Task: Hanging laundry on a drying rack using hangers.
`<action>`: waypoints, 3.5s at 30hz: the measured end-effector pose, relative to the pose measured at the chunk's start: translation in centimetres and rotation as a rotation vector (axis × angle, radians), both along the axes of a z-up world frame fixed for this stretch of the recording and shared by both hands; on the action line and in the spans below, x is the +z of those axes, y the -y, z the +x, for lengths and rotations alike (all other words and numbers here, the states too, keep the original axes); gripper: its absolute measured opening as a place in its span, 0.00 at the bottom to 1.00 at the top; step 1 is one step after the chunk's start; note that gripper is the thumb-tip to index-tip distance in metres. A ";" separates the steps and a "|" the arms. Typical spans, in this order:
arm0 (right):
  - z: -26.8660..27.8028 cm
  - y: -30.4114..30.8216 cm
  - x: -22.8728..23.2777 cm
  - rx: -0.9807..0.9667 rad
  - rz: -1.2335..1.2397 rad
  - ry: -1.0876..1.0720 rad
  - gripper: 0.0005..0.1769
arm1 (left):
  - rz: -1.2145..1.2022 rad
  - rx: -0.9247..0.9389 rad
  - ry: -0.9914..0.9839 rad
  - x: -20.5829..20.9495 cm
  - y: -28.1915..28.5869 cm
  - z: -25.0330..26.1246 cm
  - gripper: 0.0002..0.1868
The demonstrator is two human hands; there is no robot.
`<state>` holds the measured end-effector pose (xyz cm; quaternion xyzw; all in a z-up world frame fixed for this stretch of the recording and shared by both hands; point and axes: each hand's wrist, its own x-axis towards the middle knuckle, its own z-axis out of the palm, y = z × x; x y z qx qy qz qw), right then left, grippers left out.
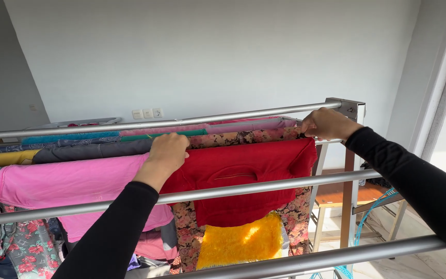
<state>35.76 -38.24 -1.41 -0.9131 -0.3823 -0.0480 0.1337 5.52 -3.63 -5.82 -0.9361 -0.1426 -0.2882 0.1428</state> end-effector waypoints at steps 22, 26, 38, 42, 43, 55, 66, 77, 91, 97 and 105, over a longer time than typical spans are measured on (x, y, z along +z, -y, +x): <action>0.9 -1.9 -3.5 0.159 0.088 0.415 0.15 | 0.282 0.277 -0.053 -3.2 -3.2 1.6 0.05; -4.4 -1.4 -0.6 0.088 -0.100 0.454 0.17 | 0.049 0.356 -0.093 -0.7 -0.1 -1.4 0.09; -24.0 1.7 -2.6 0.291 0.320 0.982 0.39 | 0.114 -0.017 0.480 -1.9 9.8 -15.9 0.28; -33.3 -1.0 -6.3 0.330 0.433 0.979 0.39 | 0.153 -0.014 0.589 -4.3 10.4 -22.5 0.37; -35.2 -2.0 -7.1 0.342 0.438 0.973 0.39 | 0.155 0.000 0.585 -5.1 10.5 -24.4 0.37; -57.2 -15.9 -15.9 0.557 0.660 0.648 0.40 | 0.076 0.154 0.545 -14.1 4.7 -48.0 0.41; -69.9 -31.1 -23.5 0.851 0.742 0.333 0.38 | -0.249 0.174 0.649 -20.4 -3.3 -62.8 0.30; -80.6 -48.7 -27.8 1.059 0.754 0.084 0.36 | -0.339 0.281 0.687 -22.6 -18.0 -73.4 0.30; -92.1 -65.7 -35.0 1.053 0.614 -0.107 0.35 | -0.693 0.252 0.822 -29.1 -34.2 -83.1 0.29; -97.6 -70.9 -36.6 0.916 0.692 -0.111 0.34 | -0.717 0.106 0.777 -31.1 -42.2 -89.7 0.29; -105.2 -78.1 -36.8 0.692 0.727 -0.130 0.33 | -0.830 -0.049 0.701 -30.7 -53.6 -96.3 0.30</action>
